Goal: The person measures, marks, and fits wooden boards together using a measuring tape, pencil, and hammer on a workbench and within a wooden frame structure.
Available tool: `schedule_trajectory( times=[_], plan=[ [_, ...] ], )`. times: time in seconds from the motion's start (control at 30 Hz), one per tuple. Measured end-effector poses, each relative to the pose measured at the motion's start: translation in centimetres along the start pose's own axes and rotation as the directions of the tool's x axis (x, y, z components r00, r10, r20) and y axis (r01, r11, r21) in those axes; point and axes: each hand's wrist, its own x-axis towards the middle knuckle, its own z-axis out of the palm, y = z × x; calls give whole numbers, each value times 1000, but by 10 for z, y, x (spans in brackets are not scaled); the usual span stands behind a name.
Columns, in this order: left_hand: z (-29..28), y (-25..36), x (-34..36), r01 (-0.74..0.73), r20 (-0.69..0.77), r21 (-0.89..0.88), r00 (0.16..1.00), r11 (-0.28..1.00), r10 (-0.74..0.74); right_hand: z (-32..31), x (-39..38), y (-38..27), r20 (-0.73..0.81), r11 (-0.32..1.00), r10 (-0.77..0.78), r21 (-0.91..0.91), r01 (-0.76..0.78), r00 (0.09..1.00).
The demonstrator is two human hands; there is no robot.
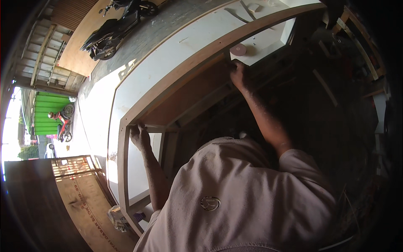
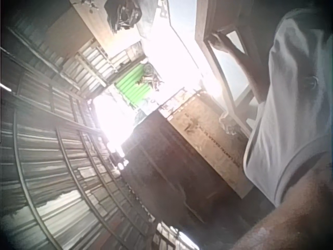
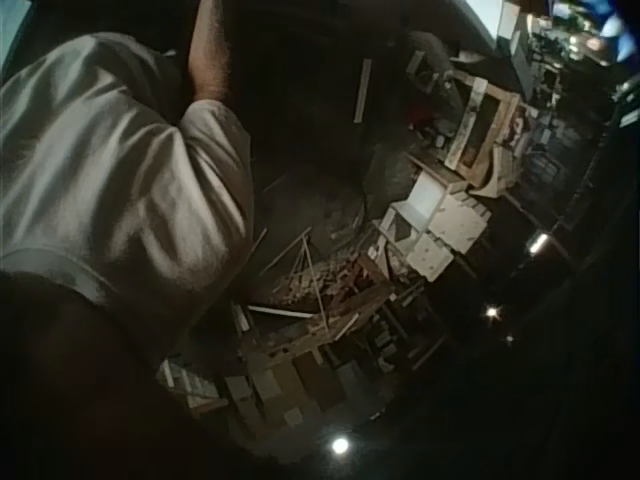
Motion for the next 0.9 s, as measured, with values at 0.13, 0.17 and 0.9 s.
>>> schedule_trajectory(
  times=[0.13,0.17,0.9],
  plan=[
    [1,-3,-7,29,-63,31,998,999,-27,-2,-2,-6,54,997,71,-18,-71,996],
    [2,-5,-9,26,-41,-66,999,997,-29,0,-2,-1,78,999,53,-8,-52,996],
    [-4,-27,-14,48,-6,-364,999,930,-54,11,4,14,62,991,88,99,-94,994]
  ],
)
